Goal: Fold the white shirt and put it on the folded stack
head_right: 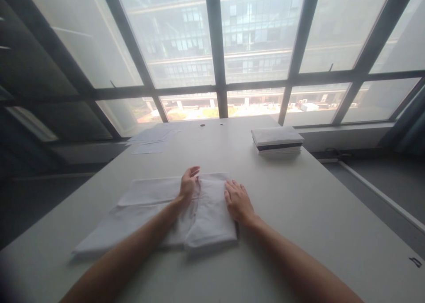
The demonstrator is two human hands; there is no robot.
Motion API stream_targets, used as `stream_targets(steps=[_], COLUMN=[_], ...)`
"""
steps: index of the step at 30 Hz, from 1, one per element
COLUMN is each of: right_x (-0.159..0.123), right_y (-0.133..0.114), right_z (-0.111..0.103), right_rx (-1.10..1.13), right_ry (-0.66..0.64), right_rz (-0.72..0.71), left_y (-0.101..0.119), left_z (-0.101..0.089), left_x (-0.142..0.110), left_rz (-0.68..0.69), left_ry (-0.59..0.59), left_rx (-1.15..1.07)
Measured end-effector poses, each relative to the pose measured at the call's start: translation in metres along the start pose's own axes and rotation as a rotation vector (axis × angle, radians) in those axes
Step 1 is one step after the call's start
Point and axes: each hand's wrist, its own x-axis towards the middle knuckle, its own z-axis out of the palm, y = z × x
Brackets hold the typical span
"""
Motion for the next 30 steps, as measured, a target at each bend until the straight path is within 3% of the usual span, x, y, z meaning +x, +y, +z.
stream_targets(steps=[4, 7, 11, 14, 19, 22, 25, 30], right_x=[0.001, 0.002, -0.007, -0.025, -0.062, -0.067, -0.06, -0.049], right_y=[0.002, 0.002, -0.01, -0.034, -0.072, -0.077, -0.068, -0.051], right_z=[0.001, 0.001, -0.002, -0.006, -0.003, 0.004, 0.009, 0.021], right_rx=[0.033, 0.066, 0.061, 0.037, 0.015, 0.023, 0.017, -0.13], right_ry=[0.033, 0.102, 0.232, 0.22, 0.046, 0.055, 0.124, 0.145], right_rz=[0.004, -0.015, -0.151, -0.331, -0.521, -0.504, -0.37, -0.173], left_y=[0.002, 0.012, 0.026, 0.031, 0.043, 0.057, 0.068, 0.073], left_z=[-0.003, -0.005, 0.0, 0.006, 0.0, -0.02, -0.046, -0.069], left_x=[0.004, -0.001, -0.018, -0.029, -0.02, -0.011, -0.019, -0.062], left_rz=[-0.021, 0.06, 0.302, 0.329, 0.245, 0.196, 0.11, -0.34], left_ry=[0.088, 0.077, -0.204, -0.312, -0.213, -0.276, -0.426, -0.898], left_rx=[-0.038, -0.025, 0.206, 0.347, 0.488, 0.573, 0.638, 0.559])
